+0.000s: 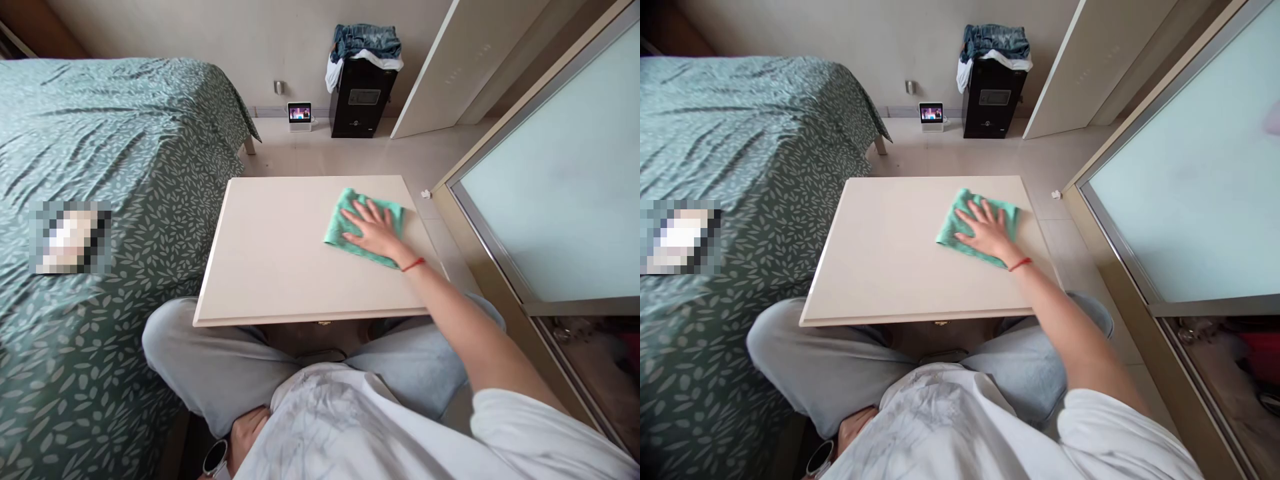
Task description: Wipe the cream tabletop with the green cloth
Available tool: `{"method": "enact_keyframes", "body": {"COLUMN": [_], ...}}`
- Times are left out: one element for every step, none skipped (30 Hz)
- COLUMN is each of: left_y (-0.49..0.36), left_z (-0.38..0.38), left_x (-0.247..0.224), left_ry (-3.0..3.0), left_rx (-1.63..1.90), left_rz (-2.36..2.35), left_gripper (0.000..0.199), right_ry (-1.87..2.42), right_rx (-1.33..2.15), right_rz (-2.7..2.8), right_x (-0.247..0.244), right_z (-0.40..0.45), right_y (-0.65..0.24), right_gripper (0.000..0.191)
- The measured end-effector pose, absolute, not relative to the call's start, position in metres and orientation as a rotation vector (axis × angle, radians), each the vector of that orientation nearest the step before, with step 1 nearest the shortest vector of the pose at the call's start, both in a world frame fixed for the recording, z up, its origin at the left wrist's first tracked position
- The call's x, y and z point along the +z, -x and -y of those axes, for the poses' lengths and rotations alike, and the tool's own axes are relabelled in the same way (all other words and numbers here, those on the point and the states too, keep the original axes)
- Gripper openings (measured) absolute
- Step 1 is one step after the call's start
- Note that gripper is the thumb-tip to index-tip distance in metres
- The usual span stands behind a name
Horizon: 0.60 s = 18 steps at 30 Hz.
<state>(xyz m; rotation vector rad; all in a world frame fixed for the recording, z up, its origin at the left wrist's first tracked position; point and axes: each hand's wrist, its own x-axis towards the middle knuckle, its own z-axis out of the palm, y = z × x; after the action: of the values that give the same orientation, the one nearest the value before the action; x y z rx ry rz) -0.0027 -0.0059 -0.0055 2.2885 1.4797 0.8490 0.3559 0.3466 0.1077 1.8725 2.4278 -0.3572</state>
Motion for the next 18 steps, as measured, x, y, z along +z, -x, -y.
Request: {"method": "enact_keyframes", "body": {"left_y": [0.004,0.006,0.007,0.008,0.009,0.009,0.009,0.009,0.009,0.009,0.009,0.009,0.009,0.009,0.009,0.009,0.009,0.009], "left_z": [0.006,0.005,0.005,0.004,0.004,0.004,0.003,0.003,0.003,0.003,0.004,0.004,0.005,0.005,0.006,0.006,0.007,0.007], "left_x": [-0.006,-0.006,-0.007,-0.007,-0.007,-0.007,-0.007,-0.008,-0.008,-0.009,-0.009,-0.01,-0.01,-0.01,-0.01,-0.009,-0.009,-0.009], "left_ry": [-2.312,-2.329,-2.335,-2.334,-2.329,-2.325,-2.325,-2.327,-2.33,-2.33,-2.326,-2.318,-2.31,-2.299,-2.29,-2.281,-2.275,-2.275], "left_rx": [0.81,0.773,0.742,0.722,0.711,0.705,0.709,0.72,0.734,0.749,0.756,0.754,0.746,0.731,0.719,0.71,0.702,0.704], "left_rz": [-1.408,-1.348,-1.311,-1.296,-1.294,-1.292,-1.288,-1.285,-1.282,-1.279,-1.274,-1.273,-1.271,-1.278,-1.292,-1.311,-1.332,-1.341], "left_gripper": [0.039,0.038,0.036,0.034,0.032,0.031,0.031,0.031,0.03,0.03,0.029,0.029,0.028,0.029,0.029,0.031,0.032,0.033], "right_ry": [-1.965,-2.071,-2.185,-2.3,-2.404,-2.482,-2.527,-2.533,-2.502,-2.445,-2.364,-2.267,-2.153,-2.018,-1.889,-1.746,-1.608,-1.475], "right_rx": [-0.309,-0.259,-0.215,-0.186,-0.172,-0.173,-0.182,-0.193,-0.204,-0.215,-0.233,-0.258,-0.29,-0.331,-0.358,-0.405,-0.446,-0.472], "right_rz": [-2.331,-2.23,-2.128,-2.03,-1.948,-1.891,-1.863,-1.865,-1.894,-1.947,-2.02,-2.114,-2.223,-2.338,-2.449,-2.544,-2.637,-2.704], "right_x": [0.104,0.101,0.097,0.093,0.09,0.088,0.087,0.088,0.089,0.092,0.096,0.1,0.104,0.108,0.112,0.115,0.118,0.121], "right_z": [-0.336,-0.326,-0.316,-0.307,-0.301,-0.298,-0.296,-0.297,-0.3,-0.304,-0.308,-0.313,-0.316,-0.319,-0.32,-0.319,-0.317,-0.313], "right_y": [-0.384,-0.408,-0.427,-0.441,-0.449,-0.451,-0.449,-0.442,-0.429,-0.412,-0.391,-0.366,-0.338,-0.306,-0.273,-0.239,-0.205,-0.172], "right_gripper": [0.085,0.088,0.091,0.095,0.098,0.1,0.1,0.1,0.099,0.098,0.097,0.096,0.095,0.094,0.094,0.095,0.096,0.096]}}
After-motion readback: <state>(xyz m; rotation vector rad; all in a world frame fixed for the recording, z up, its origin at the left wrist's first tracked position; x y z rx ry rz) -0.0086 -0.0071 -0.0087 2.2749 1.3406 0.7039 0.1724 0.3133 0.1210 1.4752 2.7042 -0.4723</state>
